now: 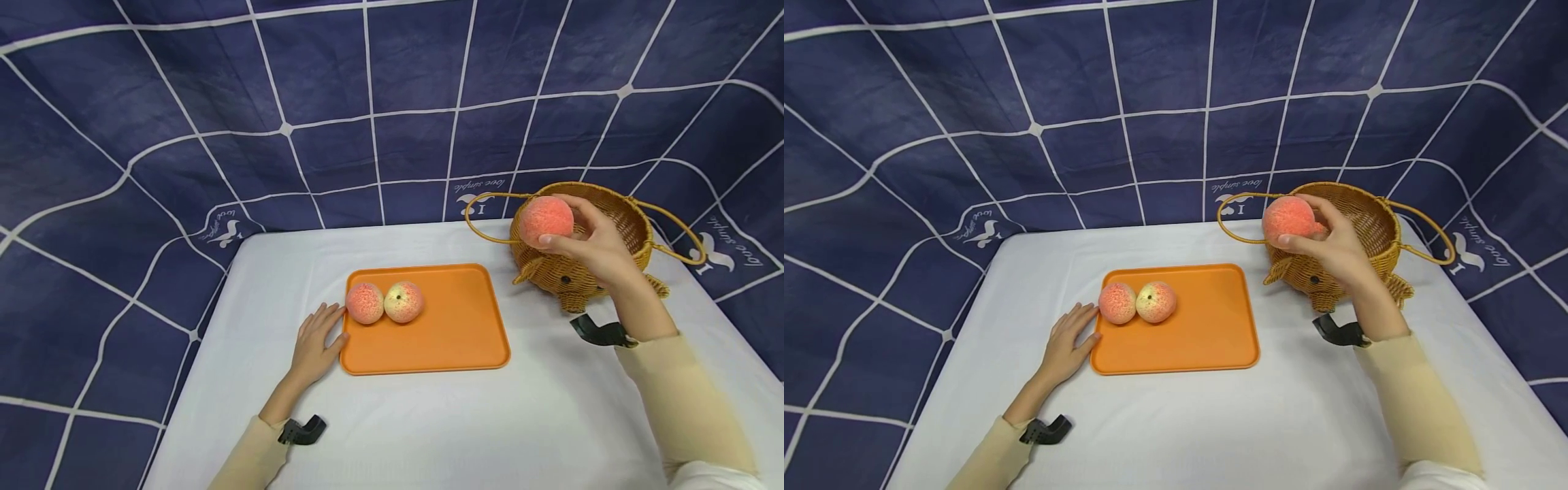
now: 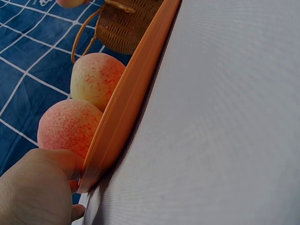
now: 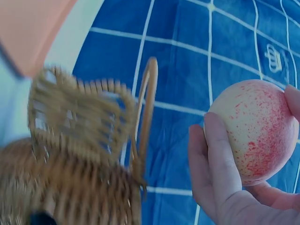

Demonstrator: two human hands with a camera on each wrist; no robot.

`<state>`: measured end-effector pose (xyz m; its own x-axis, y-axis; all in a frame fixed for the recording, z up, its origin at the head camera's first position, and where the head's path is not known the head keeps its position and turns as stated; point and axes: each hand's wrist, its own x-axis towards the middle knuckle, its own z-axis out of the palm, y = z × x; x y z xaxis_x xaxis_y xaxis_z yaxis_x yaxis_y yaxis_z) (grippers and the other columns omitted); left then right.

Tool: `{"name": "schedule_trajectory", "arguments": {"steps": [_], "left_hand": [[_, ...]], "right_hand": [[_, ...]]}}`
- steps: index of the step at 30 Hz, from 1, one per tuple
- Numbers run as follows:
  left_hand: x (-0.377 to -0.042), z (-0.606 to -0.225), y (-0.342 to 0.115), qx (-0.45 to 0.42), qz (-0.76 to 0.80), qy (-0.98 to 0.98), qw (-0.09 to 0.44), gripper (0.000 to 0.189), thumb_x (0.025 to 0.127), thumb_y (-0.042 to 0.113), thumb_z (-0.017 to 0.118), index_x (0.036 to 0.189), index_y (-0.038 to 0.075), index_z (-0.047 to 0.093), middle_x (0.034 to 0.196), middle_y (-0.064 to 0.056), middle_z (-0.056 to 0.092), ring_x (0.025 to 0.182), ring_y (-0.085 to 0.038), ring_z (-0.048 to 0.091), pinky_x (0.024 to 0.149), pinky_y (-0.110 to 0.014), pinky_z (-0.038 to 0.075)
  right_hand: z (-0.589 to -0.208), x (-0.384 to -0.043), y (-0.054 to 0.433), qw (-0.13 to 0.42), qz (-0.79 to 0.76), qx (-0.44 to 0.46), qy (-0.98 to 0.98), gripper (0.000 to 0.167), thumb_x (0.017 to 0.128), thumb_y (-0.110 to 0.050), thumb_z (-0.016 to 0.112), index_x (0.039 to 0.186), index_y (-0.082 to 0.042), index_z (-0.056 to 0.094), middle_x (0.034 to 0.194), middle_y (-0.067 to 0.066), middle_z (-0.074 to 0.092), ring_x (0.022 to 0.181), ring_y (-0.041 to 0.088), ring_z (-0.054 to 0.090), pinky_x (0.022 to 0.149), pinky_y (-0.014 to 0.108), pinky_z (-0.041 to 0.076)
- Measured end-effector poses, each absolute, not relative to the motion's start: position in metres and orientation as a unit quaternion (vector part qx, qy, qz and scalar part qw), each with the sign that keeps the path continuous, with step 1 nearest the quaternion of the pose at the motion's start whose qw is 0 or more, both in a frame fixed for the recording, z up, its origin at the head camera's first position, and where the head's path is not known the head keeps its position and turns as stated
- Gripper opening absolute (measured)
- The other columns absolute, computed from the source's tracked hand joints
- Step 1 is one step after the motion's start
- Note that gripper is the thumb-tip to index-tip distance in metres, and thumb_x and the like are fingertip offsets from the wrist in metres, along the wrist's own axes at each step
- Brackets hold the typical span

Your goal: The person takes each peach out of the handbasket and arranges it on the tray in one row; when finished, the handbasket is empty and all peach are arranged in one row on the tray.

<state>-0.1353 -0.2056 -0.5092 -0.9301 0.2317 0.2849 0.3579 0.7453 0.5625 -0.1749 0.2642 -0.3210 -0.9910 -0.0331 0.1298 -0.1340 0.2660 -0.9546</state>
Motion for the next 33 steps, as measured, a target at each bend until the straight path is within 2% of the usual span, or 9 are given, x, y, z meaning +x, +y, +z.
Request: {"name": "schedule_trajectory", "arguments": {"steps": [5,9,12,16,19,23,27,33], "left_hand": [[-0.136,-0.51,-0.206,-0.159,-0.318,-0.929,0.097,0.052,0.09,0.025,0.064,0.139,0.008,0.055,0.145,-0.016,0.05,0.142,-0.04,0.035,0.117,-0.058,0.019],[-0.135,-0.509,-0.206,-0.159,-0.32,-0.929,0.097,0.052,0.09,0.025,0.064,0.139,0.008,0.055,0.145,-0.017,0.051,0.143,-0.04,0.034,0.117,-0.058,0.019],[-0.135,-0.508,-0.206,-0.157,-0.321,-0.929,0.094,0.052,0.09,0.026,0.064,0.139,0.008,0.055,0.145,-0.016,0.05,0.143,-0.039,0.034,0.118,-0.058,0.019],[-0.136,-0.508,-0.206,-0.158,-0.318,-0.93,0.094,0.053,0.09,0.026,0.064,0.139,0.008,0.055,0.145,-0.017,0.05,0.143,-0.039,0.034,0.117,-0.058,0.018],[-0.136,-0.508,-0.206,-0.159,-0.317,-0.93,0.094,0.052,0.09,0.026,0.064,0.138,0.007,0.055,0.146,-0.017,0.05,0.143,-0.04,0.034,0.117,-0.058,0.019],[-0.136,-0.507,-0.205,-0.158,-0.318,-0.93,0.091,0.052,0.091,0.027,0.063,0.139,0.008,0.054,0.146,-0.016,0.049,0.143,-0.039,0.033,0.118,-0.057,0.018],[-0.136,-0.507,-0.205,-0.155,-0.318,-0.931,0.085,0.053,0.091,0.027,0.063,0.14,0.008,0.053,0.147,-0.016,0.049,0.144,-0.039,0.032,0.118,-0.057,0.017],[-0.136,-0.507,-0.206,-0.154,-0.32,-0.931,0.084,0.052,0.091,0.026,0.063,0.14,0.009,0.054,0.147,-0.015,0.049,0.144,-0.038,0.032,0.118,-0.057,0.017]], "right_hand": [[-0.336,-0.169,0.243,0.029,0.643,0.105,-0.758,0.062,0.081,0.006,0.072,0.135,-0.017,0.052,0.119,-0.005,0.055,0.091,0.004,0.067,0.076,0.015,0.056],[-0.35,-0.166,0.224,-0.005,0.672,0.133,-0.728,0.06,0.08,0.011,0.071,0.132,-0.012,0.053,0.122,0.0,0.054,0.09,0.009,0.069,0.072,0.02,0.058],[-0.362,-0.167,0.213,-0.035,0.662,0.137,-0.736,0.06,0.08,0.009,0.071,0.133,-0.01,0.051,0.121,-0.001,0.056,0.093,0.01,0.067,0.073,0.022,0.058],[-0.378,-0.171,0.201,-0.066,0.621,0.121,-0.771,0.064,0.079,0.002,0.074,0.136,-0.004,0.046,0.12,-0.002,0.058,0.1,0.007,0.063,0.083,0.02,0.055],[-0.39,-0.174,0.195,-0.091,0.609,0.114,-0.78,0.068,0.078,-0.001,0.076,0.137,-0.001,0.043,0.122,0.006,0.058,0.102,0.008,0.063,0.085,0.021,0.054],[-0.402,-0.179,0.187,-0.12,0.61,0.111,-0.776,0.065,0.077,0.0,0.077,0.132,-0.003,0.042,0.122,0.019,0.058,0.099,0.012,0.064,0.083,0.023,0.054],[-0.411,-0.183,0.182,-0.136,0.612,0.115,-0.77,0.064,0.076,0.0,0.078,0.129,-0.005,0.041,0.125,0.02,0.053,0.1,0.018,0.062,0.083,0.023,0.053],[-0.42,-0.188,0.177,-0.163,0.607,0.128,-0.767,0.075,0.077,-0.005,0.078,0.141,-0.008,0.039,0.136,0.021,0.047,0.112,0.028,0.058,0.087,0.024,0.053]]}}
